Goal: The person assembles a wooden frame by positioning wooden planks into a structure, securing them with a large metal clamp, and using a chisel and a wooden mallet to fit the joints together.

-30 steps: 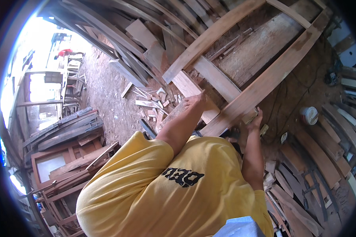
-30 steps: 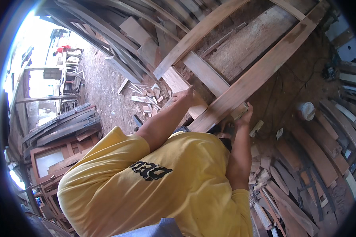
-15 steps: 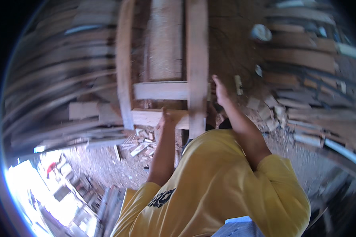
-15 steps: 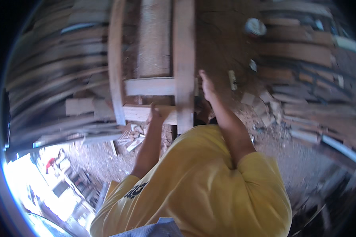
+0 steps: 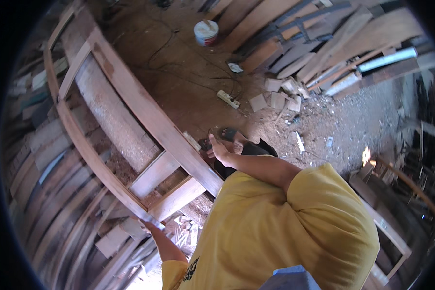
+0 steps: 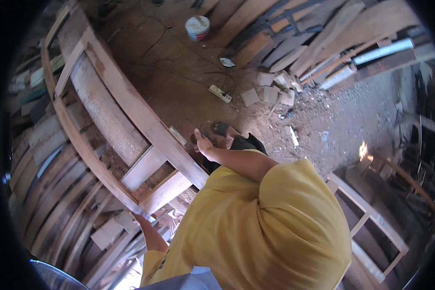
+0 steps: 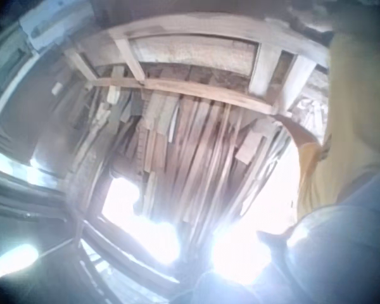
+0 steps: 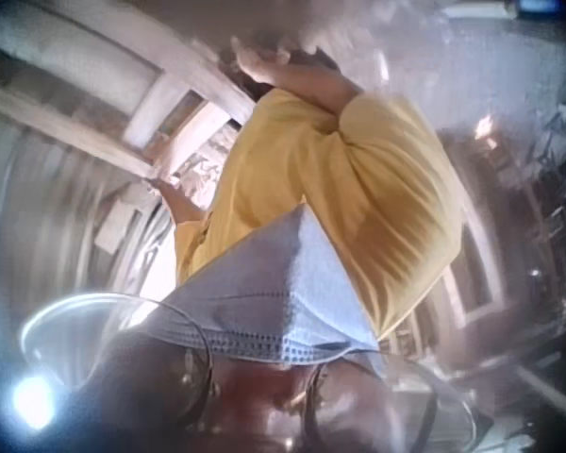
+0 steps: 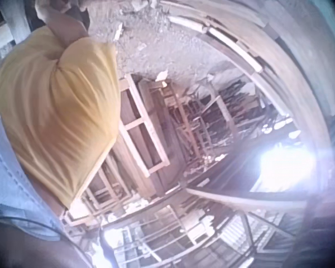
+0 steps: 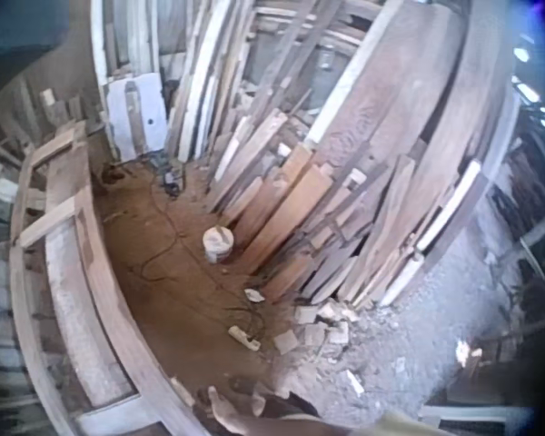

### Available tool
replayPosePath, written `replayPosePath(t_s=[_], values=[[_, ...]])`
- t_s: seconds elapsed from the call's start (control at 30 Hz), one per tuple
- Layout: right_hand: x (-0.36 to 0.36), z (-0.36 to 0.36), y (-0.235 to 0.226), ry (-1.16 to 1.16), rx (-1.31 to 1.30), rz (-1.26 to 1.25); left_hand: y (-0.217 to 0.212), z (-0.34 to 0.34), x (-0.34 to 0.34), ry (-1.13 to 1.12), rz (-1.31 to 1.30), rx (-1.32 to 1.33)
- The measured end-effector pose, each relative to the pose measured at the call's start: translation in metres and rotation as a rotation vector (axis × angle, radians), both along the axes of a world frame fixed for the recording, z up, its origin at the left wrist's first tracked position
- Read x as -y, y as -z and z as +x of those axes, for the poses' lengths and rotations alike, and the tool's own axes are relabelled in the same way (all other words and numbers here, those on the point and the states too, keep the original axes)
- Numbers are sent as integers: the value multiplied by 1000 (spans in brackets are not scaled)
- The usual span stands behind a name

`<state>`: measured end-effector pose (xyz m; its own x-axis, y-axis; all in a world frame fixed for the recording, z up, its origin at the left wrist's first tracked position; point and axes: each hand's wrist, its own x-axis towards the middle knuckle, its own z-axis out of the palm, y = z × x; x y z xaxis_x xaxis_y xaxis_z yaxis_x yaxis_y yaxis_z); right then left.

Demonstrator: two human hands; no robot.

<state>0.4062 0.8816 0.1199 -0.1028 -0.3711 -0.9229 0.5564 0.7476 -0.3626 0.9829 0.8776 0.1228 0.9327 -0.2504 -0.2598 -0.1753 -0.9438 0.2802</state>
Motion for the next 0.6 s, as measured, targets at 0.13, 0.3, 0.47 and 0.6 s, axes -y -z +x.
replayPosePath(t_s=[0.13, 0.3, 0.47, 0.6], values=[[-28, 17, 40, 131, -112, 175, 3, 5, 27, 58, -111, -523], [-11, 59, 26, -237, -232, 158, 29, 20, 22, 44, -183, -505], [-9, 22, 2, 98, 18, 200, 12, 10, 17, 159, -158, -497], [-4, 54, -8, -84, -365, 267, 0, -3, 22, 136, 16, -519]])
